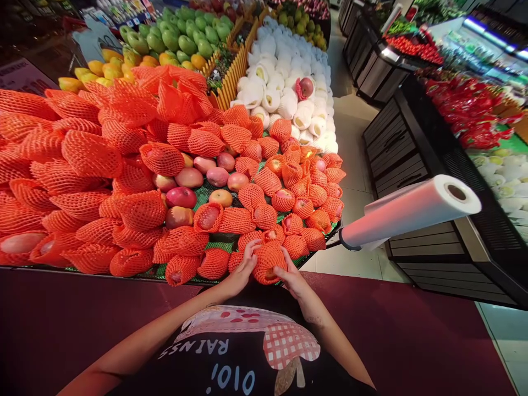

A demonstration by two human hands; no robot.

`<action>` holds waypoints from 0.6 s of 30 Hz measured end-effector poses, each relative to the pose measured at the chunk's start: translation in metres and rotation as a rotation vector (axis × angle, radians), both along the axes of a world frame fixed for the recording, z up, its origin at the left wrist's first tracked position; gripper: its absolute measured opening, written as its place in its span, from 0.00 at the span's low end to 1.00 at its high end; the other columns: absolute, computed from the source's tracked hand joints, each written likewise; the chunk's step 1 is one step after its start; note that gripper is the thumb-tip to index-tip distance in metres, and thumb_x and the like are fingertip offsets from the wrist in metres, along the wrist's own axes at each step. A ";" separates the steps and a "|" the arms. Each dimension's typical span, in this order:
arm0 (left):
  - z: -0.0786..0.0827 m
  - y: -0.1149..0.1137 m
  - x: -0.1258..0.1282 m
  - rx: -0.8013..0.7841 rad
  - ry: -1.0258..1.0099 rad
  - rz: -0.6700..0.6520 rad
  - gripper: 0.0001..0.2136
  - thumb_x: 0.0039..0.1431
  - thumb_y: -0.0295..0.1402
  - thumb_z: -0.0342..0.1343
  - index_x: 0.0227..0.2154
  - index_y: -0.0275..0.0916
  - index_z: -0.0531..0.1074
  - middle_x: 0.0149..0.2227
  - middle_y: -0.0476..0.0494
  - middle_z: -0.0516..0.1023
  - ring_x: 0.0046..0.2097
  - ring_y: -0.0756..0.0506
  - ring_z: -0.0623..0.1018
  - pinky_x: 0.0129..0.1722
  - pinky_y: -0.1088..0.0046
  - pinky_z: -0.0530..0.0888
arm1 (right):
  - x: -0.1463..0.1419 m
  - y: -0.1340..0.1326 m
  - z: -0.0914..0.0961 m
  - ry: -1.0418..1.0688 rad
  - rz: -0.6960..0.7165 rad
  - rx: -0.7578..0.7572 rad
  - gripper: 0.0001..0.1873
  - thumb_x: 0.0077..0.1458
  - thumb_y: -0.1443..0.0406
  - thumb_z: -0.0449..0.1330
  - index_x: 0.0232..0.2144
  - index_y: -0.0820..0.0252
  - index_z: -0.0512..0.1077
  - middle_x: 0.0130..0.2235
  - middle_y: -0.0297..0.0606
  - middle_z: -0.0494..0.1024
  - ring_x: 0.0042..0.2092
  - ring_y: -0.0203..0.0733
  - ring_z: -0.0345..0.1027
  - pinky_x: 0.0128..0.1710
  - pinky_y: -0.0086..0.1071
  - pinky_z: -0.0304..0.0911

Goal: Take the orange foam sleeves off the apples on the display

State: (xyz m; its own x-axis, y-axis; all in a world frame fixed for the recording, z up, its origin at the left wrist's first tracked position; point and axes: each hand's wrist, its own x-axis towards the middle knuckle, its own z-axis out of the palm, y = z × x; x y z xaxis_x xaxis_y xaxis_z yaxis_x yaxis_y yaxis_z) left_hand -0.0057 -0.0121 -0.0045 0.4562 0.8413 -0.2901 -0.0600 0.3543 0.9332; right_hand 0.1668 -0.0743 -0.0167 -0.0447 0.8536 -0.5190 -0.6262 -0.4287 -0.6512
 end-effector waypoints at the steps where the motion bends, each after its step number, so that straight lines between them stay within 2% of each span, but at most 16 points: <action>1: 0.000 0.001 0.000 0.031 0.033 -0.027 0.24 0.64 0.48 0.53 0.58 0.43 0.62 0.60 0.37 0.67 0.65 0.42 0.65 0.68 0.65 0.57 | 0.000 -0.001 0.000 -0.022 -0.003 -0.015 0.44 0.34 0.63 0.77 0.56 0.47 0.69 0.58 0.38 0.73 0.57 0.50 0.70 0.57 0.43 0.65; 2: 0.000 0.002 0.001 0.065 0.070 -0.043 0.23 0.66 0.48 0.49 0.59 0.44 0.61 0.57 0.38 0.70 0.63 0.43 0.67 0.67 0.63 0.58 | 0.000 -0.001 -0.001 -0.039 -0.002 -0.020 0.46 0.33 0.66 0.77 0.57 0.48 0.68 0.59 0.39 0.73 0.58 0.50 0.69 0.59 0.44 0.64; 4: 0.000 0.007 0.000 0.143 0.124 -0.019 0.21 0.67 0.46 0.49 0.59 0.45 0.61 0.50 0.42 0.74 0.56 0.44 0.72 0.65 0.62 0.61 | 0.000 -0.001 -0.004 -0.058 0.010 -0.008 0.47 0.32 0.68 0.77 0.57 0.49 0.68 0.59 0.39 0.72 0.59 0.51 0.68 0.62 0.46 0.61; 6: -0.004 0.014 -0.001 0.186 0.119 0.044 0.21 0.64 0.43 0.56 0.57 0.45 0.62 0.42 0.47 0.74 0.49 0.46 0.74 0.61 0.63 0.65 | 0.000 -0.002 -0.008 -0.079 0.030 0.022 0.45 0.34 0.68 0.77 0.56 0.49 0.68 0.59 0.39 0.72 0.60 0.51 0.67 0.63 0.47 0.59; 8: -0.009 0.021 -0.002 0.148 0.052 0.080 0.22 0.58 0.40 0.63 0.53 0.44 0.64 0.38 0.50 0.73 0.44 0.48 0.75 0.55 0.67 0.69 | 0.002 -0.002 -0.013 -0.108 0.042 0.065 0.43 0.36 0.67 0.76 0.56 0.49 0.69 0.60 0.39 0.72 0.61 0.52 0.66 0.64 0.48 0.58; 11: -0.020 0.029 -0.003 0.042 -0.046 0.088 0.23 0.50 0.39 0.68 0.47 0.42 0.66 0.36 0.51 0.72 0.39 0.50 0.74 0.46 0.72 0.71 | 0.003 -0.004 -0.020 -0.145 0.045 0.124 0.43 0.35 0.67 0.76 0.55 0.49 0.69 0.61 0.39 0.71 0.63 0.52 0.64 0.65 0.48 0.57; 13: -0.025 0.033 -0.002 0.040 -0.049 0.107 0.21 0.48 0.40 0.69 0.43 0.41 0.68 0.37 0.49 0.72 0.39 0.51 0.73 0.45 0.73 0.71 | 0.004 -0.005 -0.023 -0.139 0.026 0.134 0.45 0.33 0.68 0.76 0.56 0.49 0.69 0.61 0.39 0.71 0.63 0.52 0.64 0.65 0.48 0.56; 16: -0.029 0.038 0.001 0.055 -0.015 0.086 0.18 0.47 0.41 0.70 0.36 0.39 0.70 0.36 0.48 0.73 0.38 0.50 0.73 0.44 0.73 0.71 | 0.005 -0.008 -0.025 -0.058 -0.029 0.075 0.45 0.32 0.69 0.76 0.55 0.49 0.70 0.58 0.38 0.75 0.59 0.53 0.68 0.62 0.48 0.60; 18: -0.032 0.039 0.003 0.013 -0.008 0.023 0.18 0.45 0.43 0.70 0.32 0.38 0.71 0.34 0.49 0.74 0.36 0.50 0.74 0.42 0.73 0.71 | 0.007 -0.011 -0.027 -0.007 -0.060 0.017 0.39 0.33 0.67 0.74 0.52 0.50 0.72 0.54 0.37 0.79 0.55 0.53 0.72 0.59 0.48 0.63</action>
